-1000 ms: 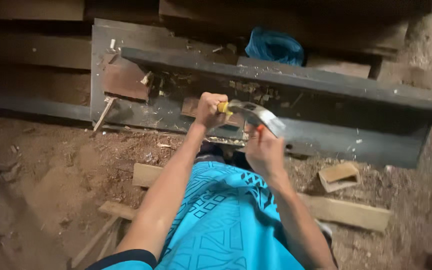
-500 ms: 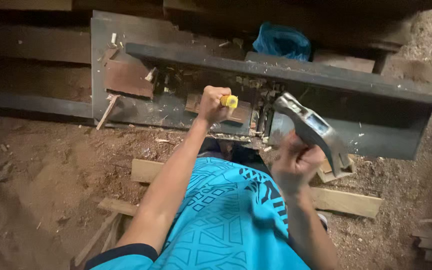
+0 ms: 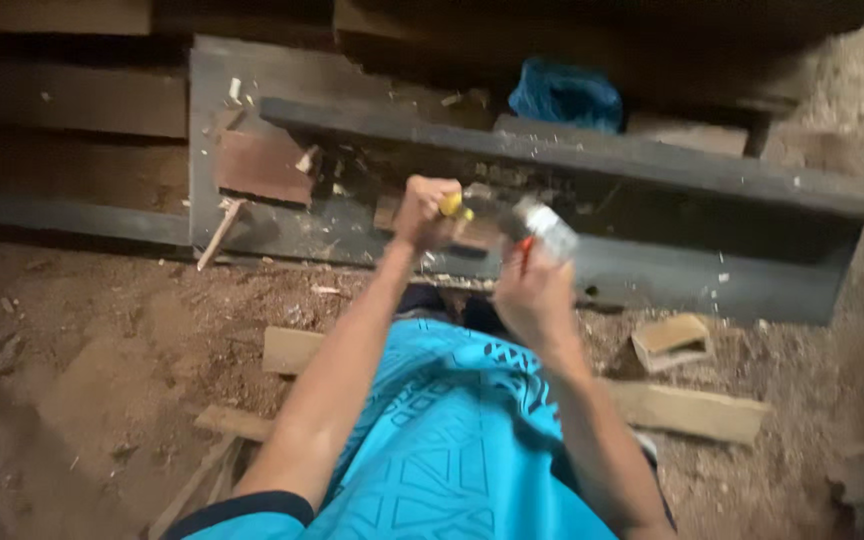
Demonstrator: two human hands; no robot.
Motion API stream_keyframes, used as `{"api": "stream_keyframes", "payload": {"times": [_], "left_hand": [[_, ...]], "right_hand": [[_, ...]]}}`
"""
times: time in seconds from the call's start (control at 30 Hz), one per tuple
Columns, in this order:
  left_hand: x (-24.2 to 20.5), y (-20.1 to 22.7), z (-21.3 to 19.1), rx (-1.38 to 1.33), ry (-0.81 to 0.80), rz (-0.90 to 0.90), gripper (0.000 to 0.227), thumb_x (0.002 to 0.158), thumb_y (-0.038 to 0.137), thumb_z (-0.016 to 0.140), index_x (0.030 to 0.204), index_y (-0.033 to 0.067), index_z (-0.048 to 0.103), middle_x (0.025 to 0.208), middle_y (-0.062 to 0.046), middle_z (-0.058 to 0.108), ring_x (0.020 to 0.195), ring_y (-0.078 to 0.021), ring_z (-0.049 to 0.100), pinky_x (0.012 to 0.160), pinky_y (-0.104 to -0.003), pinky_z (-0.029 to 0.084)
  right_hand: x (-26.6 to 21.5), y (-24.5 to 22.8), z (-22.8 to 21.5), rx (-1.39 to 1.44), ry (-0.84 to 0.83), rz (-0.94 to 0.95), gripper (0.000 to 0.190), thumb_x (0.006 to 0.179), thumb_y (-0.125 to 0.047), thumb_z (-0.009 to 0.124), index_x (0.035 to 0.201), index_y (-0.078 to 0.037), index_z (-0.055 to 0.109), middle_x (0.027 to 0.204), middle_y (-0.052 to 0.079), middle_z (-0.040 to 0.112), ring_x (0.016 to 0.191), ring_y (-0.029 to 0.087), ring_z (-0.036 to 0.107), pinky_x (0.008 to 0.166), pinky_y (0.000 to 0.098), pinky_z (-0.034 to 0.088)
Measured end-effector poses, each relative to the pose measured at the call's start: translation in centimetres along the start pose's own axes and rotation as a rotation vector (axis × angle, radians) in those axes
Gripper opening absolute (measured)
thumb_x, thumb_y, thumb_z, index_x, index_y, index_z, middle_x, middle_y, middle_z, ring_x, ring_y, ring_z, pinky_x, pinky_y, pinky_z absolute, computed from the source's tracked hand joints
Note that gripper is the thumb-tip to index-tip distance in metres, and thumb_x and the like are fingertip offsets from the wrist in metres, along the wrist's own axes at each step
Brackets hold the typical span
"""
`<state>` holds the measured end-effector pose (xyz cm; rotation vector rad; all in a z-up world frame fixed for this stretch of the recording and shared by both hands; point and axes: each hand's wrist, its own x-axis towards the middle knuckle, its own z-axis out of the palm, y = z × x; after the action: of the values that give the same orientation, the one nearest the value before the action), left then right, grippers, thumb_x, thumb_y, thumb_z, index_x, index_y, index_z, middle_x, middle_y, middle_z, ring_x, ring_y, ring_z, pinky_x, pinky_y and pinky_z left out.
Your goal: The person uses a chisel and hammer to carve a small wooden block clamped on a metal workbench. They repeatedly strike the chisel to remove wood chips, adjusting the chisel position as they work.
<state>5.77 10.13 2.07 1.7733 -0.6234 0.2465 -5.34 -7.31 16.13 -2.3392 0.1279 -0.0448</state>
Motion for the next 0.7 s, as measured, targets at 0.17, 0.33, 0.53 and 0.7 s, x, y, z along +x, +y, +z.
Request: {"api": "stream_keyframes", "payload": {"times": [0.17,0.33,0.53,0.7], "left_hand": [[0.2,-0.2,-0.1,-0.027,0.014,-0.09,0.027,0.069,0.002,0.071,0.064,0.0045,0.044,0.059,-0.011,0.042,0.047,-0.0281,0.045,0.048,-0.036,0.036],[0.7,0.2,-0.3,-0.011,-0.001,-0.084,0.027,0.071,0.003,0.072,0.064,0.0047,0.046,0.059,-0.012,0.044,0.049,-0.0275,0.048,0.049,-0.035,0.035],[0.8,0.4,-0.6,-0.031,0.011,-0.119,0.027,0.07,0.0,0.071,0.064,0.0039,0.045,0.058,-0.012,0.042,0.047,-0.0253,0.046,0.048,-0.035,0.035],[-0.1,0.0,-0.1,-0.007,-0.024,-0.151,0.024,0.071,0.003,0.07,0.063,0.006,0.048,0.057,-0.009,0.047,0.046,-0.0211,0.051,0.047,-0.033,0.038]], "right_hand": [[-0.9,1.8,-0.4,0.642,0.308,0.204,0.029,0.108,-0.014,0.052,0.082,-0.004,0.062,0.055,0.005,0.053,0.044,0.015,0.047,0.045,0.0276,0.033],[-0.6,2.3,0.9,0.395,-0.058,0.241,0.012,0.097,-0.008,0.058,0.095,-0.008,0.069,0.071,-0.005,0.058,0.055,0.008,0.051,0.051,0.0251,0.039],[-0.5,0.7,-0.4,0.2,0.154,-0.022,0.026,0.112,-0.017,0.056,0.092,-0.004,0.067,0.072,0.001,0.06,0.058,0.012,0.052,0.051,0.0274,0.038],[-0.8,1.4,-0.1,0.089,0.011,0.072,0.026,0.113,-0.016,0.056,0.093,-0.004,0.066,0.075,0.004,0.06,0.062,0.013,0.053,0.056,0.0282,0.041]]}}
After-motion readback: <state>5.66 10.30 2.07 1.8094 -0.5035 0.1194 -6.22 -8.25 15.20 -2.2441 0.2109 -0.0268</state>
